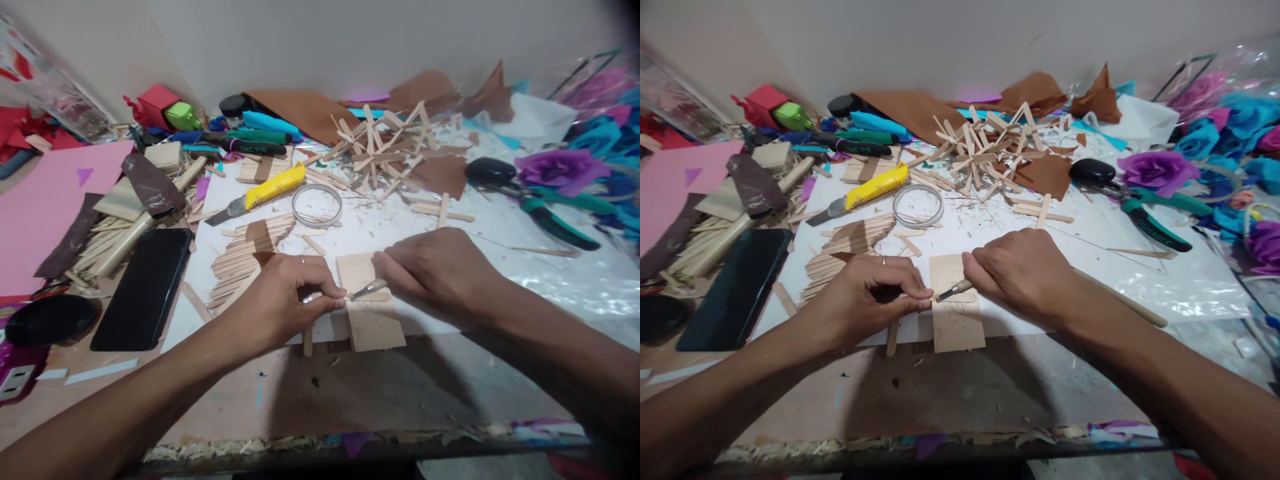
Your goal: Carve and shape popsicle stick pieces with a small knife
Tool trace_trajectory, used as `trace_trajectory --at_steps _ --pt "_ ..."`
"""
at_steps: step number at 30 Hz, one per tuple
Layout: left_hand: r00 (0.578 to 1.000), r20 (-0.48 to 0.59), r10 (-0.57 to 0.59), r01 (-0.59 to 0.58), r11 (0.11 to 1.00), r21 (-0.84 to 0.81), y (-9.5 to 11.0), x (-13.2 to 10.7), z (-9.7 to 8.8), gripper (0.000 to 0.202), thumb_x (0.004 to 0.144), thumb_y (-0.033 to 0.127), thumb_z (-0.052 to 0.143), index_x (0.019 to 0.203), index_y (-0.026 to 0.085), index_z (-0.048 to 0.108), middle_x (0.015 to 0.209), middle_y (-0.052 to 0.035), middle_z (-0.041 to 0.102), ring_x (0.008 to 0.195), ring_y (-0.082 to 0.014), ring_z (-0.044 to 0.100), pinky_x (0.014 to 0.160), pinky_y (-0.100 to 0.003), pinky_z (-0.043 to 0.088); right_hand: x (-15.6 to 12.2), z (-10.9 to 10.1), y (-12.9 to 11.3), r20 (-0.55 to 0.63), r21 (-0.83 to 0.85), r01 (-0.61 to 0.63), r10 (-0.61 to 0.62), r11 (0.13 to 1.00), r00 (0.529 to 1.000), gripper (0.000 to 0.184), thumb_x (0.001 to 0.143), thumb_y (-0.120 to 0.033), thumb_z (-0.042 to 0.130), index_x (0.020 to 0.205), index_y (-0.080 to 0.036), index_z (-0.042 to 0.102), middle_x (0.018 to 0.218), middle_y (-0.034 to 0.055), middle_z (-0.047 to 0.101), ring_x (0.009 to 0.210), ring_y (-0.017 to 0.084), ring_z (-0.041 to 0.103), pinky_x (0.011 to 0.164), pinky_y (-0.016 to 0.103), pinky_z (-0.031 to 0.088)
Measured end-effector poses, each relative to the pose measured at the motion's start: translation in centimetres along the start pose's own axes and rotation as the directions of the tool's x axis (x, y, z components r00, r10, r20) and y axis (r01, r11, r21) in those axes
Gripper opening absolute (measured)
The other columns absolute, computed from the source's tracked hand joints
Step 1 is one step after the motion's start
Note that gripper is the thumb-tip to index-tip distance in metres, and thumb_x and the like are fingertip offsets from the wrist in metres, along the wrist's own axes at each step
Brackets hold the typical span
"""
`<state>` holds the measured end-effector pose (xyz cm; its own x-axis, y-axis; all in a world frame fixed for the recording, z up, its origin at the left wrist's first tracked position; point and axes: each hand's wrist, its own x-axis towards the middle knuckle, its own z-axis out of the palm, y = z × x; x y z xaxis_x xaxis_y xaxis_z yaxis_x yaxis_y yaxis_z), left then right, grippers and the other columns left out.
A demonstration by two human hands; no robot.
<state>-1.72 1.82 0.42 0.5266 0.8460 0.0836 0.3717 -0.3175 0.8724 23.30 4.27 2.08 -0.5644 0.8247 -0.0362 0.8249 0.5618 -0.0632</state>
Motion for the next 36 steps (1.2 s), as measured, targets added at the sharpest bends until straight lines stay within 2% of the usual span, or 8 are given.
trace_trajectory --at_steps 6,10,12,16,19,22,26,36 --pt "0.999 0.025 -0.028 0.029 0.999 -0.039 0.0 -0.2 -0.1 0.010 0.088 0.014 0.077 0.081 0.019 0.080 0.084 -0.0013 0.077 0.075 -0.0117 0.069 0.064 -0.023 0.048 0.3 0.3 0.2 -0.050 0.221 0.013 -0.002 0.975 0.999 0.048 0.101 -0.038 0.036 0.055 -0.023 0.035 0.051 -0.0003 0.040 0.050 0.015 0.031 0.058 0.035 0.020" --pt "1.000 0.023 -0.018 0.018 1.000 -0.021 0.0 -0.1 -0.2 0.011 0.089 0.014 0.075 0.080 0.019 0.079 0.082 -0.0015 0.076 0.074 -0.0117 0.067 0.064 -0.024 0.046 0.3 0.2 0.8 -0.269 0.434 0.053 0.074 0.899 0.960 0.051 0.103 -0.037 0.037 0.057 -0.025 0.020 0.051 -0.0039 0.023 0.046 0.013 0.024 0.054 0.034 0.021" --pt "1.000 0.025 -0.002 0.002 1.000 -0.003 0.0 -0.2 -0.3 0.011 0.090 0.015 0.075 0.080 0.018 0.078 0.081 -0.0014 0.075 0.073 -0.0116 0.065 0.064 -0.024 0.044 0.3 0.0 1.0 -0.346 0.451 0.069 0.103 0.890 0.933 0.052 0.104 -0.037 0.038 0.058 -0.026 0.018 0.051 -0.0050 0.019 0.045 0.012 0.021 0.054 0.034 0.020" --pt "0.998 0.030 -0.054 0.053 0.998 0.033 0.2 -0.4 -0.3 0.003 0.091 0.019 0.075 0.090 0.019 0.078 0.082 0.0000 0.074 0.072 -0.0116 0.063 0.064 -0.024 0.043 0.5 -0.1 1.1 -0.253 0.378 0.023 0.079 0.926 0.964 0.054 0.108 -0.043 0.037 0.058 -0.024 0.027 0.052 -0.0032 0.029 0.049 0.014 0.031 0.057 0.034 0.022" --pt "0.995 0.017 -0.095 0.094 0.994 0.047 0.3 -0.6 -0.2 0.009 0.092 0.022 0.075 0.099 0.020 0.078 0.082 0.0011 0.073 0.070 -0.0109 0.060 0.063 -0.024 0.042 0.5 -0.2 1.5 -0.248 0.289 0.108 -0.034 0.951 0.968 0.057 0.108 -0.055 0.036 0.061 -0.022 0.041 0.056 -0.0009 0.042 0.053 0.015 0.040 0.059 0.033 0.024" --pt "0.999 0.010 -0.045 0.045 0.998 0.052 0.4 -0.7 -0.1 0.006 0.094 0.022 0.073 0.095 0.020 0.079 0.086 0.0011 0.074 0.074 -0.0101 0.062 0.066 -0.024 0.042 0.2 -0.5 1.8 -0.304 0.143 0.267 -0.215 0.953 0.928 0.056 0.108 -0.058 0.041 0.070 -0.020 0.056 0.062 0.0012 0.052 0.060 0.016 0.048 0.060 0.032 0.024" --pt "1.000 0.004 0.003 -0.003 0.999 0.048 0.4 -0.7 0.0 0.008 0.095 0.019 0.073 0.090 0.019 0.079 0.083 0.0010 0.073 0.073 -0.0094 0.061 0.066 -0.024 0.042 -0.5 -1.5 1.9 -0.327 -0.047 0.412 -0.404 0.910 0.854 0.052 0.108 -0.052 0.048 0.070 -0.019 0.061 0.064 0.0010 0.054 0.057 0.015 0.045 0.060 0.033 0.022" --pt "0.999 0.021 0.041 -0.043 0.997 0.069 0.3 -0.7 -0.2 0.010 0.095 0.020 0.072 0.093 0.018 0.081 0.085 -0.0018 0.074 0.078 -0.0123 0.066 0.069 -0.026 0.045 -1.0 -2.6 1.3 -0.328 -0.326 0.388 -0.488 0.862 0.809 0.053 0.106 -0.053 0.053 0.067 -0.020 0.067 0.059 0.0013 0.055 0.057 0.018 0.048 0.060 0.034 0.023"
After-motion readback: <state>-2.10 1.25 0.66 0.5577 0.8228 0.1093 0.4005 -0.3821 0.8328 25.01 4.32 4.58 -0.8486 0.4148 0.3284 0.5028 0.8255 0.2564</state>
